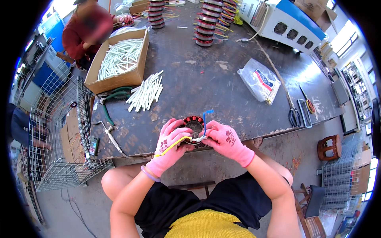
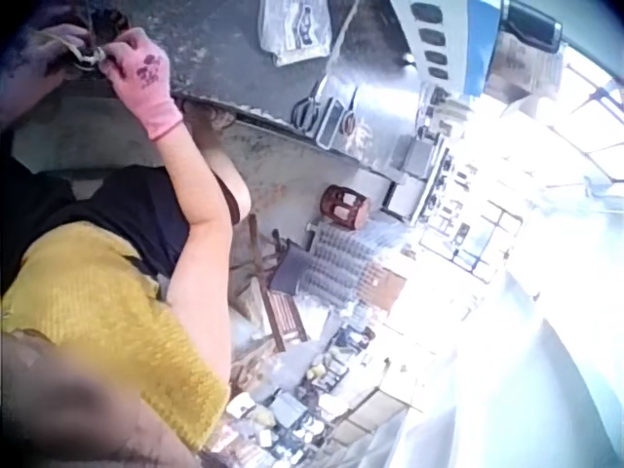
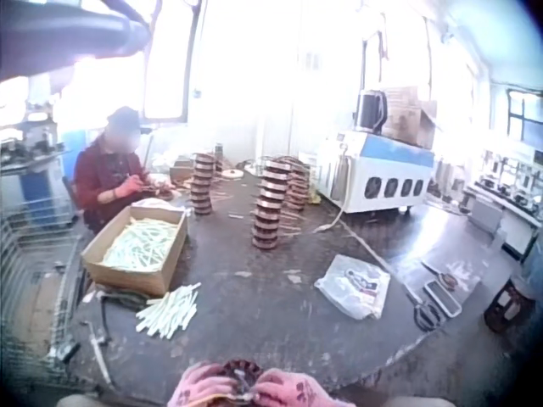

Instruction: The person inserts white insulating tubes onto the wires of a motor stator, secures the wires by threading a plastic tie through the assembly, and uses shears to trim the excess length of the tie. They then place the finished stator onto a stack of completed units on the table.

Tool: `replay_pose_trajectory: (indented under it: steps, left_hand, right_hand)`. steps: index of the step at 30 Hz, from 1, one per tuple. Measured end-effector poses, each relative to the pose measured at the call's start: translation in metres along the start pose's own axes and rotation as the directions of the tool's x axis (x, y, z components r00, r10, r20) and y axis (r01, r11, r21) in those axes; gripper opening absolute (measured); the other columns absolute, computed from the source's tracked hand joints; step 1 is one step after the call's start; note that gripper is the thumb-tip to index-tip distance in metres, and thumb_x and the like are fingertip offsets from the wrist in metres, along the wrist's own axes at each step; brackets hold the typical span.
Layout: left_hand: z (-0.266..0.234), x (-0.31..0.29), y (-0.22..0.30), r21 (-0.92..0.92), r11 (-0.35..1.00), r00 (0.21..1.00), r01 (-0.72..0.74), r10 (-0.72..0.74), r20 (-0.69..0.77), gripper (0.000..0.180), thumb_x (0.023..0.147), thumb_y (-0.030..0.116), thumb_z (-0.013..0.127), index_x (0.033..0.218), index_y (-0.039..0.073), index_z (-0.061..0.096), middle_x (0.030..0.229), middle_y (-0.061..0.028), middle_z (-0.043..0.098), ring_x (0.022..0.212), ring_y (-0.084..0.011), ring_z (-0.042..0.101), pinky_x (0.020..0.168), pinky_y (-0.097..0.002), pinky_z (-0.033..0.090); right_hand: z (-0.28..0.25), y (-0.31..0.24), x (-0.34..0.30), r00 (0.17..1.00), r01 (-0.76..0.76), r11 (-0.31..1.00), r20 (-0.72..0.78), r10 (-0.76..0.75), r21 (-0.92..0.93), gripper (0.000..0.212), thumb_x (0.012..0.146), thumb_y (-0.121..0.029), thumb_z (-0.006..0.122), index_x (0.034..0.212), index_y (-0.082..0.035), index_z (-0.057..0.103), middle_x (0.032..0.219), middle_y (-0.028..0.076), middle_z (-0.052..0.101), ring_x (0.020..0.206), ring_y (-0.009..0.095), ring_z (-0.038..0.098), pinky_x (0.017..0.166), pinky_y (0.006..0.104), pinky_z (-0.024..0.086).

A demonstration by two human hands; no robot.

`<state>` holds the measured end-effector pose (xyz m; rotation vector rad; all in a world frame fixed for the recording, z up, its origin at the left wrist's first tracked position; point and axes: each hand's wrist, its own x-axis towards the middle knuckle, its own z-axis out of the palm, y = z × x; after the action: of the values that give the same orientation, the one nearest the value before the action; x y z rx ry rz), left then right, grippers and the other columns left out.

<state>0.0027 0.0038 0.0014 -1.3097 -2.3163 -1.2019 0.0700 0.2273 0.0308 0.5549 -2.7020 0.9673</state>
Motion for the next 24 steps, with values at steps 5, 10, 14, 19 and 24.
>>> replay_pose_trajectory:
  steps: [5, 10, 14, 19, 24]
  left_hand:
    - [0.003, 0.002, 0.004, -0.046, 0.999, 1.000, 0.017, -0.018, -0.007, 0.038, 0.059, 0.009, 0.084, 0.093, 0.012, 0.065, 0.113, -0.0006, 0.067, 0.124, -0.0339, 0.053, 0.111, -0.0534, 0.037]
    - [-0.001, 0.000, 0.001, -0.004, 1.000, 1.000, -0.014, 0.014, -0.007, 0.040, 0.062, 0.010, 0.083, 0.097, 0.012, 0.065, 0.116, -0.0036, 0.065, 0.122, -0.0340, 0.055, 0.107, -0.0519, 0.039]
    - [-0.006, -0.011, 0.022, 0.102, 0.985, 0.989, 0.142, -0.137, -0.058, 0.036, 0.070, 0.015, 0.081, 0.103, 0.011, 0.066, 0.119, -0.0090, 0.062, 0.116, -0.0329, 0.057, 0.102, -0.0498, 0.042]
    - [-0.030, -0.036, 0.067, 0.168, 0.927, 0.894, -0.334, 0.255, 0.369, 0.032, 0.075, 0.014, 0.072, 0.107, 0.014, 0.068, 0.122, -0.0109, 0.062, 0.116, -0.0303, 0.060, 0.099, -0.0388, 0.048]
    - [-0.027, 0.018, 0.073, 0.575, 0.703, 0.883, -0.418, 0.166, 0.440, 0.039, 0.082, 0.016, 0.060, 0.121, 0.012, 0.060, 0.130, -0.0123, 0.057, 0.130, -0.0347, 0.051, 0.108, -0.0435, 0.043]
  right_hand:
    - [0.017, 0.006, -0.018, 0.972, -0.099, 0.912, -0.158, 0.174, 0.398, 0.024, 0.082, -0.008, 0.075, 0.105, -0.006, 0.070, 0.102, 0.010, 0.067, 0.092, 0.023, 0.068, 0.079, 0.0310, 0.054]
    - [0.039, -0.005, -0.016, 0.942, -0.117, 0.904, -0.243, 0.232, 0.411, 0.024, 0.079, -0.006, 0.076, 0.102, -0.008, 0.070, 0.100, 0.009, 0.067, 0.087, 0.025, 0.068, 0.074, 0.0323, 0.055]
    - [0.047, -0.007, -0.016, 0.927, -0.072, 0.962, -0.339, 0.162, 0.262, 0.023, 0.078, -0.006, 0.077, 0.099, -0.009, 0.071, 0.098, 0.008, 0.067, 0.081, 0.026, 0.068, 0.069, 0.0332, 0.055]
    - [0.044, -0.011, -0.016, 0.932, -0.095, 0.971, -0.323, 0.165, 0.221, 0.020, 0.079, -0.009, 0.076, 0.099, -0.010, 0.071, 0.098, 0.007, 0.067, 0.080, 0.026, 0.069, 0.067, 0.0334, 0.055]
    - [0.040, -0.011, -0.014, 0.942, -0.103, 0.980, -0.299, 0.152, 0.172, 0.020, 0.080, -0.012, 0.075, 0.099, -0.010, 0.071, 0.101, 0.007, 0.067, 0.084, 0.028, 0.069, 0.070, 0.0354, 0.055]
